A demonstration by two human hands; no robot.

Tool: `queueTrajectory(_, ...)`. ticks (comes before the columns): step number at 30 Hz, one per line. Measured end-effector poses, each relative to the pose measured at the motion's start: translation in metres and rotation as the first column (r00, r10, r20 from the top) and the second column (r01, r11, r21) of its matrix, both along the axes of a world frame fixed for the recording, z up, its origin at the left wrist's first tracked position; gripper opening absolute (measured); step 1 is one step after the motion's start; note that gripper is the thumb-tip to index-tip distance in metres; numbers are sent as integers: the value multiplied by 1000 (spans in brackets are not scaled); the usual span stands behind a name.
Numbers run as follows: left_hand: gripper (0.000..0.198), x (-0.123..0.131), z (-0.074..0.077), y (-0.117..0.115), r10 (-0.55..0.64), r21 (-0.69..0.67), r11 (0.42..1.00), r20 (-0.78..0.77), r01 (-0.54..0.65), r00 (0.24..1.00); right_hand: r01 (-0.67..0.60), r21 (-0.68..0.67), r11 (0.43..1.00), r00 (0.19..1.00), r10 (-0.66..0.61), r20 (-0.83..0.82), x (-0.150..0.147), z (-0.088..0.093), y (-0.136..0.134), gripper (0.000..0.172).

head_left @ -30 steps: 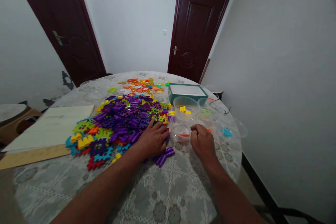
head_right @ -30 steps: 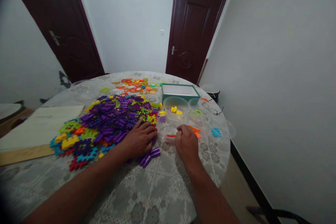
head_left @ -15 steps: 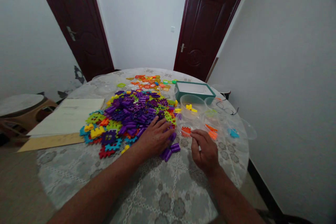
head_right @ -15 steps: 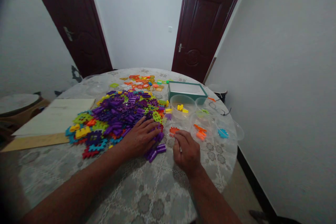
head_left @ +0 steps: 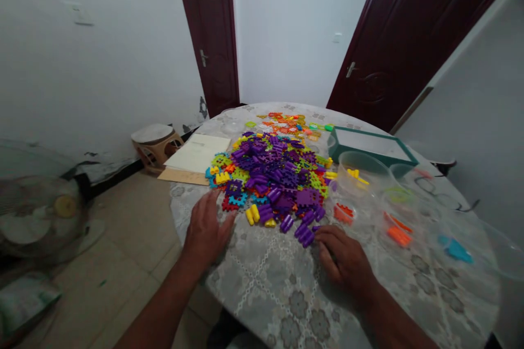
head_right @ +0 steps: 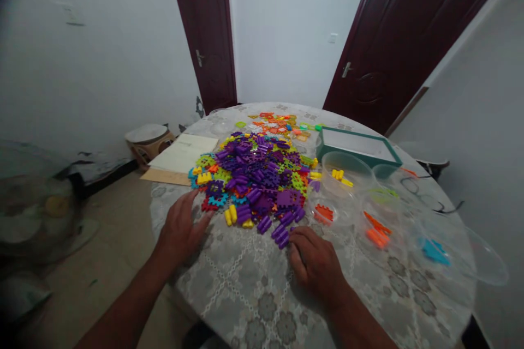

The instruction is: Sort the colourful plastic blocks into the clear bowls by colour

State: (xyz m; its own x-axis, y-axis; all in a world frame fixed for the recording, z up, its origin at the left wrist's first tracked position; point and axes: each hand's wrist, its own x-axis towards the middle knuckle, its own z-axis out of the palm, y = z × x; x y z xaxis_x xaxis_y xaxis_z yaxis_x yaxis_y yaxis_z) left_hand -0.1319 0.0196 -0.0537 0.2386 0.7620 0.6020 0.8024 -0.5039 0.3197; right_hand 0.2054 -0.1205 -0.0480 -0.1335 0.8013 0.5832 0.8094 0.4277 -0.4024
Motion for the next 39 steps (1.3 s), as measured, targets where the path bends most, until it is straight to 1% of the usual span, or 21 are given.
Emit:
queueTrajectory(1,71,-2,-6,1,8,-34,999,-18,-8,1000,-4,-13,1000,1000,4,2,-1,-1,0,22)
queueTrajectory(3,88,1,-15,5,-16,-86,996,-48,12,999,-10,-36,999,1000,11,9,-4,-1,1,21)
queueTrajectory(5,102,8,-19,10,-43,-110,993,-49,38,998,-17,-53,998,1000,18,15,-7,-2,2,21)
queueTrajectory(7,110,17,-19,14,-60,-125,991,-18,57,998,-23,-74,997,999,25,21,-9,-3,3,20)
queueTrajectory(12,107,34,-10,17,-163,-186,965,129,185,978,-32,-121,992,998,38,51,-10,-7,5,19)
queueTrajectory(15,109,43,-4,17,-190,-230,945,198,234,962,-39,-121,992,997,46,55,-10,-9,6,17)
queueTrajectory(18,107,53,-1,17,-216,-256,928,224,272,950,-45,-116,992,998,51,46,-10,-11,6,17)
queueTrajectory(22,104,64,0,16,-295,-228,909,236,348,926,-54,-113,992,998,58,33,-11,-11,7,18)
queueTrajectory(24,107,69,0,14,-328,-219,903,208,370,922,-58,-117,991,998,61,24,-11,-10,8,18)
queueTrajectory(26,112,74,2,11,-341,-210,906,148,366,928,-58,-124,991,998,60,14,-11,-9,8,18)
queueTrajectory(29,117,84,8,6,-358,-167,917,52,361,932,-51,-133,990,999,52,4,-12,-8,9,18)
queueTrajectory(32,121,95,14,0,-393,-143,913,-44,383,919,-46,-141,989,999,47,6,-12,-7,10,17)
queueTrajectory(35,115,105,14,-4,-387,-144,919,-159,366,909,-50,-141,989,999,51,5,-11,-8,10,16)
queueTrajectory(39,91,109,12,-4,-355,-115,935,-229,337,907,-51,-140,989,998,54,14,-11,-8,11,15)
